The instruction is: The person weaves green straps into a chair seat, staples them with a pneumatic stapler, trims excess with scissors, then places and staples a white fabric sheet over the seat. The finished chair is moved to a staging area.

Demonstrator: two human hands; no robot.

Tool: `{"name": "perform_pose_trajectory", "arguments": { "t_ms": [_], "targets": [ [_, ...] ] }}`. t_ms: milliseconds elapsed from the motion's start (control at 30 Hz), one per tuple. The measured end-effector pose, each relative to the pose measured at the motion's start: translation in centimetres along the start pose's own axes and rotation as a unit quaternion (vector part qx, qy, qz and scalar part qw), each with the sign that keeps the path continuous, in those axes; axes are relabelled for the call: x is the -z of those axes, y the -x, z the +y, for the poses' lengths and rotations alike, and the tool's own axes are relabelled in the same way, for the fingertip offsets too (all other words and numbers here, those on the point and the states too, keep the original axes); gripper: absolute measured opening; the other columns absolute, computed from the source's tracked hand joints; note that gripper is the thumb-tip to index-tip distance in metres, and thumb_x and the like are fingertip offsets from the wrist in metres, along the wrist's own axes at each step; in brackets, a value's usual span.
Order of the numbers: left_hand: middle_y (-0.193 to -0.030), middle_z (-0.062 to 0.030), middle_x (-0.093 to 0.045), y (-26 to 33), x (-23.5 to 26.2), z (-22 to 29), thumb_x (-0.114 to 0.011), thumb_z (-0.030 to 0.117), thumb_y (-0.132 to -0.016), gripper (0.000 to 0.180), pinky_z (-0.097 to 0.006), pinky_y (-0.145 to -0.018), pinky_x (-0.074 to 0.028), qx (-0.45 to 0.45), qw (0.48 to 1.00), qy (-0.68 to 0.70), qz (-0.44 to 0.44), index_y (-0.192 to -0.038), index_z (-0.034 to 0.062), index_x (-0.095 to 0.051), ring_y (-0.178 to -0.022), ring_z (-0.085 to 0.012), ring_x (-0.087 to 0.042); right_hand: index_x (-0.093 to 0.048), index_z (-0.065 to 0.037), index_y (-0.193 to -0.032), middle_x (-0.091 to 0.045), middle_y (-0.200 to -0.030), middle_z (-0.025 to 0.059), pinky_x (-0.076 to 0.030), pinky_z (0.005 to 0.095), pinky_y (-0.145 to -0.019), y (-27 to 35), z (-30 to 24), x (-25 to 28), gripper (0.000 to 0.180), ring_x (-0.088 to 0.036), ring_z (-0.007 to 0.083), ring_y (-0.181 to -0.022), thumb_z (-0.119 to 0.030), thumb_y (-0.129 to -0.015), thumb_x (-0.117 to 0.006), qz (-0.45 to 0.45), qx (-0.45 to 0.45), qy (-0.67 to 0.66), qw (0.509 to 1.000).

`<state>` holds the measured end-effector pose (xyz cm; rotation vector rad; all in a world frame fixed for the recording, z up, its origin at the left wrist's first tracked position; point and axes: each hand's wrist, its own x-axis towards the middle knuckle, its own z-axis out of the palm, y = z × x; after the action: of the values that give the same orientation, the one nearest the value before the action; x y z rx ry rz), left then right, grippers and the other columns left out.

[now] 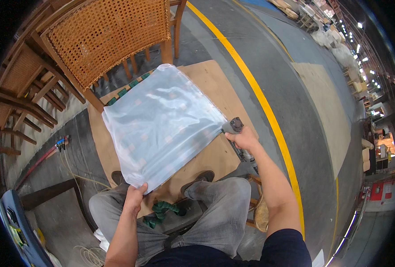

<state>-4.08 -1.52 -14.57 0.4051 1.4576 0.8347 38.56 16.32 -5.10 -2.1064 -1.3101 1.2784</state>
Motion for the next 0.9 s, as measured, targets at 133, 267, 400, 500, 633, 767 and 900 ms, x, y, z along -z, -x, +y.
{"name": "perform_pose_trajectory", "arguments": {
  "t_ms": [133, 267, 400, 500, 633, 767, 900],
  "targets": [
    [-0.139, -0.0152, -0.068, -0.2, -0.1, 0.1, -0.068, 0.010, -0.103, 0.045, -0.039, -0.109, -0.046, 0.021, 1.000, -0.005, -0.003, -0.143, -0.0089, -0.058, -0.126, -0.0254, -0.063, -0.071, 0.001, -0.103, -0.070, -0.081, 0.0054, -0.044, 0.0310, -0.048, 0.5, -0.6, 0.3, 0.025, -0.057, 0.0128, -0.055, -0.016, -0.092, -0.085, -0.015, -0.024, 0.002, 1.000],
    [-0.138, -0.0151, -0.068, -0.7, 0.7, -0.8, -0.068, 0.011, -0.104, 0.044, -0.038, -0.109, -0.046, 0.012, 1.000, 0.016, -0.009, -0.142, -0.0090, -0.059, -0.125, -0.0251, -0.064, -0.070, 0.002, -0.110, -0.071, -0.085, 0.0052, -0.045, 0.0307, -0.048, 1.9, -1.3, -1.3, 0.029, -0.057, 0.0124, -0.056, -0.015, -0.092, -0.085, -0.040, -0.013, -0.036, 0.998],
    [-0.137, -0.0158, -0.068, -1.5, 1.1, -1.3, -0.069, 0.011, -0.104, 0.045, -0.038, -0.108, -0.046, 0.031, 0.998, 0.040, -0.024, -0.142, -0.0093, -0.058, -0.124, -0.0255, -0.064, -0.069, 0.001, -0.114, -0.071, -0.086, 0.0048, -0.046, 0.0312, -0.048, 2.5, -1.2, -2.7, 0.031, -0.057, 0.0121, -0.056, -0.015, -0.093, -0.084, -0.067, -0.002, -0.021, 0.998],
    [-0.135, -0.0153, -0.070, -1.6, 0.9, -1.5, -0.065, 0.010, -0.105, 0.042, -0.041, -0.104, -0.051, 0.024, 0.999, 0.038, -0.026, -0.142, -0.0072, -0.058, -0.119, -0.0268, -0.067, -0.067, 0.002, -0.116, -0.070, -0.087, 0.0069, -0.046, 0.0323, -0.048, 2.8, -1.4, -3.0, 0.033, -0.056, 0.0130, -0.053, -0.016, -0.094, -0.083, -0.071, -0.036, 0.012, 0.997],
    [-0.135, -0.0146, -0.070, -1.5, 0.9, -1.4, -0.064, 0.010, -0.105, 0.041, -0.042, -0.103, -0.052, 0.027, 0.999, 0.020, -0.021, -0.143, -0.0060, -0.058, -0.118, -0.0269, -0.068, -0.066, 0.003, -0.114, -0.070, -0.089, 0.0097, -0.048, 0.0332, -0.049, 3.4, -2.0, -3.2, 0.033, -0.058, 0.0151, -0.053, -0.017, -0.094, -0.084, -0.065, -0.053, 0.031, 0.996],
    [-0.136, -0.0149, -0.069, -1.7, 1.5, -1.6, -0.067, 0.013, -0.104, 0.044, -0.040, -0.104, -0.050, 0.035, 0.999, 0.015, -0.009, -0.143, -0.0067, -0.058, -0.121, -0.0263, -0.065, -0.068, 0.002, -0.110, -0.071, -0.090, 0.0101, -0.049, 0.0329, -0.048, 5.1, -2.7, -3.6, 0.033, -0.063, 0.0169, -0.056, -0.022, -0.095, -0.084, -0.083, -0.046, -0.041, 0.995],
    [-0.136, -0.0165, -0.068, -1.4, 1.2, -0.5, -0.070, 0.019, -0.103, 0.049, -0.039, -0.105, -0.047, 0.056, 0.998, 0.010, -0.026, -0.141, -0.0088, -0.057, -0.122, -0.0269, -0.063, -0.069, 0.002, -0.111, -0.071, -0.093, 0.0083, -0.049, 0.0323, -0.049, 6.0, -2.5, -5.2, 0.038, -0.065, 0.0164, -0.058, -0.030, -0.096, -0.083, -0.118, -0.062, -0.078, 0.988]
  ]
}}
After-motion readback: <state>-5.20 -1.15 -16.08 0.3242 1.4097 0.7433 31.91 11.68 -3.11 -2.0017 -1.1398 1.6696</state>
